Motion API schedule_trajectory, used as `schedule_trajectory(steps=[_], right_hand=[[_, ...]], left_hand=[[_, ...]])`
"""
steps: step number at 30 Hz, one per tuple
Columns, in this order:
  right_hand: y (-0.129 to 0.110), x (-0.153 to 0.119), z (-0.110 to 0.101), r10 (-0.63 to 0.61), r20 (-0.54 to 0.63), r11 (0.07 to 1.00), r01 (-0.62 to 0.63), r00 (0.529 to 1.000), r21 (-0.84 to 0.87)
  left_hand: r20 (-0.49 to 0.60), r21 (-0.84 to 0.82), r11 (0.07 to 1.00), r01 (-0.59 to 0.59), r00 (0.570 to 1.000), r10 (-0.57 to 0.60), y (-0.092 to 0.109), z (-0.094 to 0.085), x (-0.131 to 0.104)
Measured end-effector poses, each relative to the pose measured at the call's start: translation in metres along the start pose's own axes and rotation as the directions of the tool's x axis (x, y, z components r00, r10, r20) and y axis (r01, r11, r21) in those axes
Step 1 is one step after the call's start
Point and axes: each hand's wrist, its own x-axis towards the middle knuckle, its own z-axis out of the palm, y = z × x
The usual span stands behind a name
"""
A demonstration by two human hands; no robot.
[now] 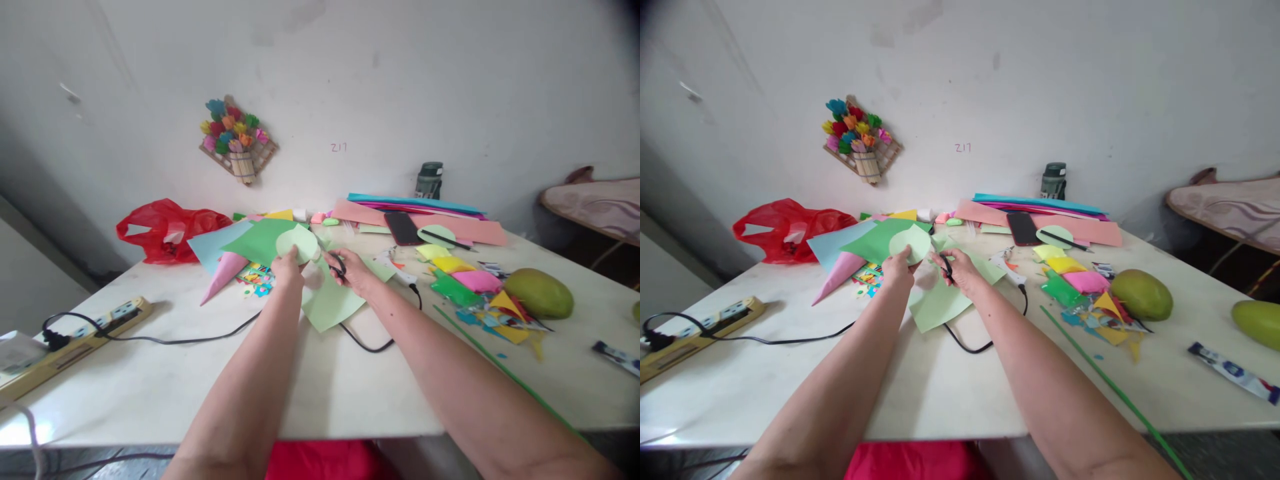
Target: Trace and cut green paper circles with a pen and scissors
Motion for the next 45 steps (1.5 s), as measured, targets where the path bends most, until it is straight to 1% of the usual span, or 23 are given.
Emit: schedule_trajectory(steps=[6, 18, 23, 31, 41, 45], right_hand=[[0.0015, 0.0015, 0.0002, 0.003, -0.003, 1.000, -0.003, 1.000, -0.006], [0.0048, 0.0043, -0.0023, 0.022, 0.015, 0.999, -0.022, 1.000, -0.039], [0.0032, 0.0024, -0.0030, 0.035, 0.011, 0.999, -0.035, 0.999, -0.031], [0.0003, 0.0016, -0.0047, 0.055, -0.009, 0.998, -0.055, 0.998, -0.042], [0.0012, 0.0037, -0.0045, 0.049, -0.022, 0.997, -0.050, 0.999, -0.052], [-0.0001, 0.0024, -0.0032, 0.053, -0.030, 0.997, -0.054, 0.998, -0.063]], left_hand=[[0.018, -0.004, 1.000, -0.010, 1.000, 0.010, -0.0023, -0.0015, 0.0043], [-0.034, 0.022, 1.000, -0.019, 0.999, 0.020, -0.0010, -0.0034, 0.0093], [-0.010, 0.020, 1.000, -0.021, 1.000, 0.022, -0.0008, -0.0015, 0.0075], [0.067, 0.050, 0.999, -0.010, 0.998, 0.006, -0.0032, -0.0005, 0.0001], [0.027, 0.069, 0.998, -0.007, 1.000, 0.005, -0.0043, -0.0021, 0.0071], [0.035, 0.052, 0.999, -0.017, 0.999, 0.015, -0.0030, -0.0033, 0.0072]])
